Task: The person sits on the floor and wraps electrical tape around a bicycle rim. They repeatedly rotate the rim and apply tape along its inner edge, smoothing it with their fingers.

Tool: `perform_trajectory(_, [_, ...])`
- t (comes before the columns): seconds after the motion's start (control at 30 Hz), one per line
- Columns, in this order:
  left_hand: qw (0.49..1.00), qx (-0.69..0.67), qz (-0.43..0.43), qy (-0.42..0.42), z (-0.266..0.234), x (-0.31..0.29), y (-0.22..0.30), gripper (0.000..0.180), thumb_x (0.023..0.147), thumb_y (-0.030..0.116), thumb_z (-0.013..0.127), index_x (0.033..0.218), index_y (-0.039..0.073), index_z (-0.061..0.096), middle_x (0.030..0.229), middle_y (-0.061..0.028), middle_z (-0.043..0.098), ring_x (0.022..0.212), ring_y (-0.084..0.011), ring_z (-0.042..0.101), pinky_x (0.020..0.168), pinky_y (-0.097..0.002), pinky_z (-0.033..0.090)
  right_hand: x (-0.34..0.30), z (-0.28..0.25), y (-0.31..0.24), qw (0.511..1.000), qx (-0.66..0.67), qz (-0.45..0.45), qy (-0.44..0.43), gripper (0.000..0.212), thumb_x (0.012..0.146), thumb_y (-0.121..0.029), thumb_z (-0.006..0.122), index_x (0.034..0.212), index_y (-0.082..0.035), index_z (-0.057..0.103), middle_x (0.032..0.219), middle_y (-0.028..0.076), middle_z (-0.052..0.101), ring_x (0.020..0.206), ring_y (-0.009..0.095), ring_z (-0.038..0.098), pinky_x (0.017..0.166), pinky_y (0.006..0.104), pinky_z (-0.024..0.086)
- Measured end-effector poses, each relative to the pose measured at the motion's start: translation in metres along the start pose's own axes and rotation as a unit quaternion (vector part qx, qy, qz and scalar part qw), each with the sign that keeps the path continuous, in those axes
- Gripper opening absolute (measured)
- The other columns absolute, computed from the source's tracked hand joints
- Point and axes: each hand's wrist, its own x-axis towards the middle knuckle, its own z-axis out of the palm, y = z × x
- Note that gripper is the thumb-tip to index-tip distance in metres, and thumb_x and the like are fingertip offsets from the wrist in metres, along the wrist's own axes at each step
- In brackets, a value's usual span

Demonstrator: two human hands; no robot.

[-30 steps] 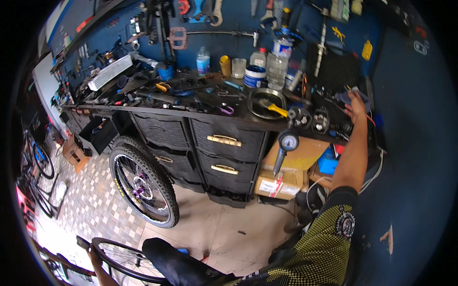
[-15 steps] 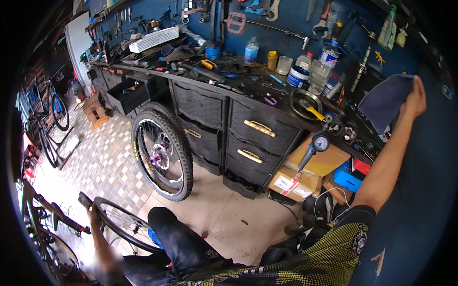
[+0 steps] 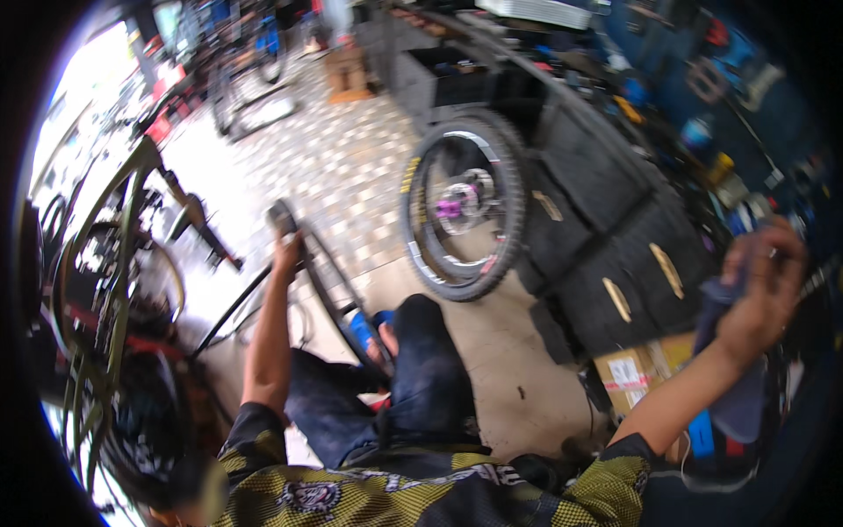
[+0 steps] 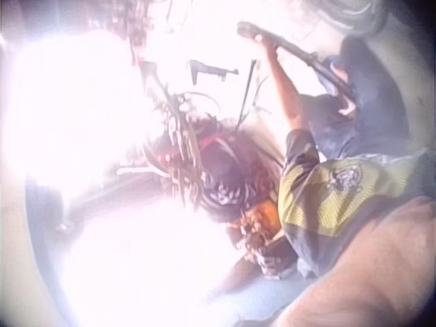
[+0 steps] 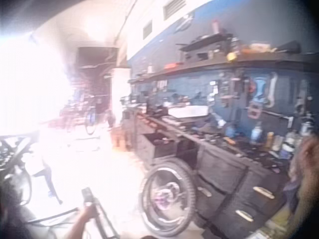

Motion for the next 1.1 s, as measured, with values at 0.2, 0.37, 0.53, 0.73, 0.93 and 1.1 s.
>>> perform_trajectory(0.2, [0.998,-0.010,-0.067,0.012,0.054,-0.071,0.032,0.069,0.098,0.031,0.079,0.155,0.014,0.044,0.110,-0.0204,0.072,0.077,-0.0271,0.072,0.056,-0.0447,0.059,-0.093,0.231,0.078,0.884,-0.017,0.043,-0.465,0.059,0.088,0.009,0.057,0.145,-0.002,0.061,0.132,0.014,0.061,0.129,0.026,0.058,0.115,0.0357,0.041])
perform_trajectory(0.37, [0.998,0.008,-0.012,0.055,0.015,-0.060,0.023,0.068,0.099,0.030,0.079,0.149,0.000,0.046,0.123,-0.0208,0.070,0.096,-0.0266,0.070,0.077,-0.0404,0.059,-0.170,0.332,0.106,0.871,0.019,0.124,-0.476,0.080,0.084,0.015,0.059,0.160,-0.008,0.046,0.139,0.016,0.055,0.129,0.029,0.058,0.105,0.0402,0.049])
perform_trajectory(0.53, [0.999,0.008,-0.029,0.029,0.051,-0.065,0.024,0.077,0.096,0.038,0.078,0.157,0.007,0.043,0.140,-0.0313,0.065,0.127,-0.0460,0.065,0.105,-0.0488,0.052,-0.205,0.345,0.162,0.692,-0.213,0.255,-0.641,0.023,0.087,-0.010,0.082,0.106,0.001,0.078,0.113,0.015,0.068,0.105,0.029,0.066,0.092,0.0387,0.052])
perform_trajectory(0.73, [0.999,0.025,0.027,0.036,0.068,-0.066,0.030,0.068,0.099,0.029,0.078,0.152,0.003,0.044,0.124,-0.0217,0.070,0.097,-0.0259,0.072,0.076,-0.0405,0.061,-0.253,0.353,0.201,0.835,0.186,0.312,-0.414,0.022,0.100,-0.021,0.072,0.109,-0.003,0.080,0.104,0.010,0.076,0.103,0.023,0.070,0.096,0.0388,0.055])
perform_trajectory(0.93, [0.999,-0.012,-0.044,0.017,0.065,-0.068,0.038,0.074,0.096,0.033,0.080,0.154,0.003,0.044,0.144,-0.0314,0.063,0.131,-0.0469,0.063,0.108,-0.0486,0.050,-0.284,0.370,0.137,0.748,0.216,0.460,-0.426,0.038,0.108,-0.030,0.067,0.135,-0.003,0.069,0.102,0.012,0.074,0.094,0.018,0.070,0.086,0.0365,0.056])
perform_trajectory(1.1, [0.999,-0.015,-0.038,0.017,0.069,-0.072,0.043,0.071,0.097,0.034,0.079,0.152,0.003,0.046,0.142,-0.0319,0.064,0.129,-0.0483,0.063,0.109,-0.0495,0.049,-0.344,0.369,0.070,0.818,-0.098,0.086,-0.560,0.041,0.103,-0.035,0.068,0.141,-0.017,0.070,0.101,0.017,0.062,0.081,0.038,0.070,0.075,0.0469,0.059])
